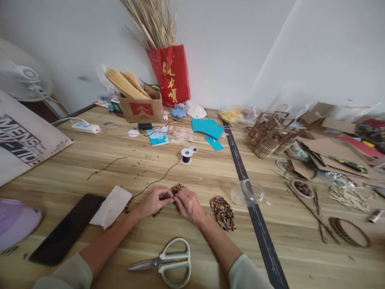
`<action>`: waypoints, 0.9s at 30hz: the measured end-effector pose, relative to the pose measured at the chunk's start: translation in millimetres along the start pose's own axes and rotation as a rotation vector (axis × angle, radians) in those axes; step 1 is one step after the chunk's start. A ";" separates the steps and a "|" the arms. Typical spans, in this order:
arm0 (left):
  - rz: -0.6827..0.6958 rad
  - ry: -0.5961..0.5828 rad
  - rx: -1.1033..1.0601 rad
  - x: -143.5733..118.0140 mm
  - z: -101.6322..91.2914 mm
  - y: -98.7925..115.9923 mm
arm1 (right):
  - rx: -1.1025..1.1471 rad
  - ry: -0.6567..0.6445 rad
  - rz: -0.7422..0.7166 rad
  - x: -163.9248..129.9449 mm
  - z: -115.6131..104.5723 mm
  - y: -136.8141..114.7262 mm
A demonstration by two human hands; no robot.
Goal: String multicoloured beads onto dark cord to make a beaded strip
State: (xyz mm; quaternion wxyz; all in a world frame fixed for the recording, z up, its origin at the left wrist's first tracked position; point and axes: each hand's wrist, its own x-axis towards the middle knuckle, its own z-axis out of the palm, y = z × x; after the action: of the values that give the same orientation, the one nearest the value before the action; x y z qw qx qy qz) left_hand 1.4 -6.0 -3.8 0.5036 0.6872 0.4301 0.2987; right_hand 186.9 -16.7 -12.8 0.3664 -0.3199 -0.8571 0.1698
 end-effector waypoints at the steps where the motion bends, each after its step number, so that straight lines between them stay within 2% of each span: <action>1: 0.000 0.000 0.001 0.1 -0.1 0.3 | 0.000 0.001 -0.002 -0.3 0.4 0.6; 9: 0.009 0.004 0.022 0.4 -2.0 3.0 | -0.004 0.004 0.001 -0.6 1.3 1.6; 15: -0.035 0.011 -0.040 -0.5 -1.4 2.0 | -0.008 -0.009 0.015 0.1 0.4 0.9; 22: -0.022 0.018 -0.067 1.5 -1.2 -0.7 | 0.000 -0.005 0.003 0.4 0.4 -0.4; 25: -0.017 0.026 -0.073 2.9 -3.0 -2.4 | 0.034 0.032 0.040 -0.3 -0.7 -0.6; 27: -0.024 0.032 -0.089 3.8 -4.9 -3.9 | 0.069 0.109 0.109 -0.8 -2.4 -0.2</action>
State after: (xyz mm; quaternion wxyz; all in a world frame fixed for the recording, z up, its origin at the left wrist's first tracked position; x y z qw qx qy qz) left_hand -2.2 0.0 -6.0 0.5305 0.6540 0.4323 0.3224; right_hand 189.0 -17.2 -11.5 0.4134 -0.3623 -0.8108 0.2012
